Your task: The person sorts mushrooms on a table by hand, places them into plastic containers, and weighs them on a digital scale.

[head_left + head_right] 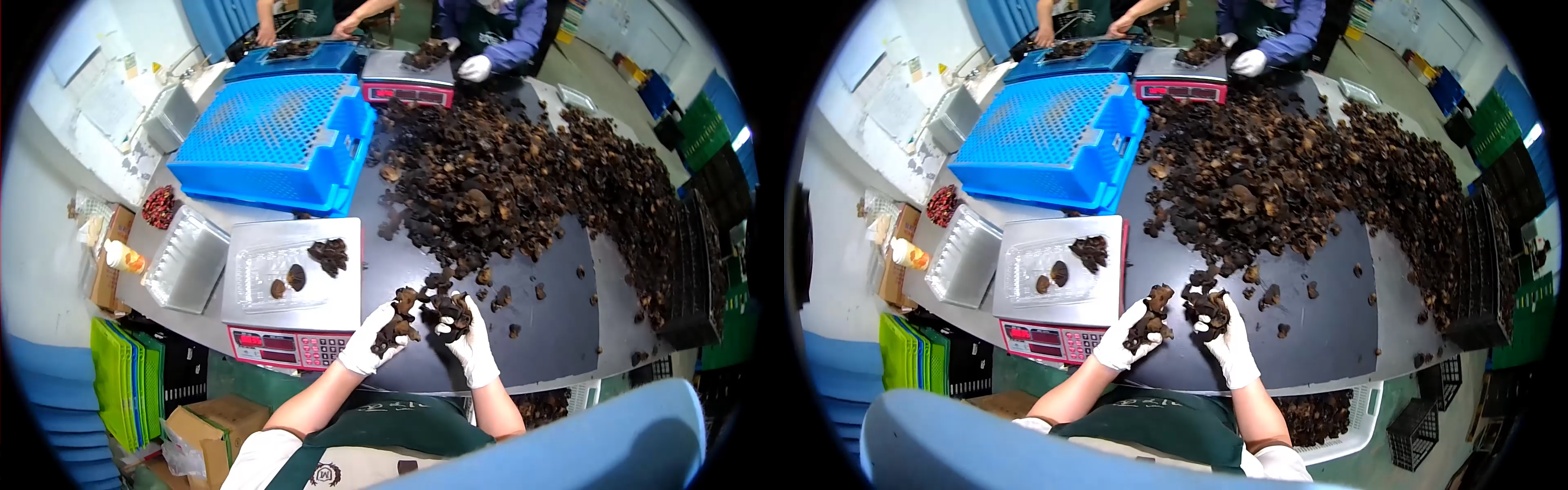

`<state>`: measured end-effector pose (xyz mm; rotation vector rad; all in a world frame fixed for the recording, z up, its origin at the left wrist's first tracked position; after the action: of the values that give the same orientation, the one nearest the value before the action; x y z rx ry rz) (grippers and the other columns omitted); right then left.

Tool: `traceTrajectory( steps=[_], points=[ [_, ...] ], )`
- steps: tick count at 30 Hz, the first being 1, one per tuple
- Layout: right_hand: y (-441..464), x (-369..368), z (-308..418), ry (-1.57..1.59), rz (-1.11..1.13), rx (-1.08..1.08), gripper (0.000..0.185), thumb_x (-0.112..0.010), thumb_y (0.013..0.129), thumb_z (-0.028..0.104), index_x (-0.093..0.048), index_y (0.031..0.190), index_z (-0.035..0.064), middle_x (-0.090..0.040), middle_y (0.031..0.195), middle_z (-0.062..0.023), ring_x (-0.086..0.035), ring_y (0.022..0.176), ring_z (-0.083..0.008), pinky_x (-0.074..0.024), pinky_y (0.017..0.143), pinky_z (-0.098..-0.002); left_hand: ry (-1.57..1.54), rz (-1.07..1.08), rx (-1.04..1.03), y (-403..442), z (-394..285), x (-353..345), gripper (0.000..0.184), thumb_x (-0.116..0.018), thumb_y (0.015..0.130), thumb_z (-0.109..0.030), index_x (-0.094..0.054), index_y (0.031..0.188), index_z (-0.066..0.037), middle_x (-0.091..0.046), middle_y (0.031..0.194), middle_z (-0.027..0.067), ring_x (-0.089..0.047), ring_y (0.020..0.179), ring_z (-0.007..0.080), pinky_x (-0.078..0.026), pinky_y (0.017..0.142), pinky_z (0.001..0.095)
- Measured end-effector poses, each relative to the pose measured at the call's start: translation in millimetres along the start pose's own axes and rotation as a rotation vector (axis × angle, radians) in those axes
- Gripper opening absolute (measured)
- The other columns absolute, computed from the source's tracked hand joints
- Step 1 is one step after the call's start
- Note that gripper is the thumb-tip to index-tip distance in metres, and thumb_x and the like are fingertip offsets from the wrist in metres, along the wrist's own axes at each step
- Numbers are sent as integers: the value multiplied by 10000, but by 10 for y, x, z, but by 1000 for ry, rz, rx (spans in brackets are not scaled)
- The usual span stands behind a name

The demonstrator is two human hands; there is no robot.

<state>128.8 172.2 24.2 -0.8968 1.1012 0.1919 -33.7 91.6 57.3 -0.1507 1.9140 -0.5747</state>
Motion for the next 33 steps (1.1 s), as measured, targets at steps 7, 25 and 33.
traceTrajectory(
  steps=[7,25,33],
  points=[
    [339,-985,-538,-511,144,119,324,-593,956,332,-628,1123,58,-676,982,-60,-643,800,-139,-519,607,-279,552,-161,-533,-795,-1398,65,151,-565,940,-65,-579,1089,-47,-636,940,91,-679,777,213,-572,609,320],
    [481,-1916,-964,-1629,533,1037,304,-745,745,75,-681,1041,54,-645,1091,-116,-599,1026,-260,-462,944,-376,1607,37,-935,-1148,-2561,655,402,-763,714,-130,-640,1094,-86,-494,1327,126,-454,1272,298,-359,1074,420],
    [858,-320,487,-2142,-423,1288,375,-728,800,262,-666,1127,87,-612,1226,-156,-532,1168,-351,-421,1004,-445,1266,-190,-961,-1231,-2640,986,320,-669,819,-58,-623,1136,-47,-508,1297,113,-507,1212,231,-416,1015,356]
  ],
)
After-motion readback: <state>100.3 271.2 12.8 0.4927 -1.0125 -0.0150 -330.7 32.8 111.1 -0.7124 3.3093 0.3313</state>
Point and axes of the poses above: each hand's wrist, its own y-axis towards the middle knuckle, its own x-axis out of the back of the hand, z = x × y, the point moved 5 cm from there along y, towards the middle knuckle
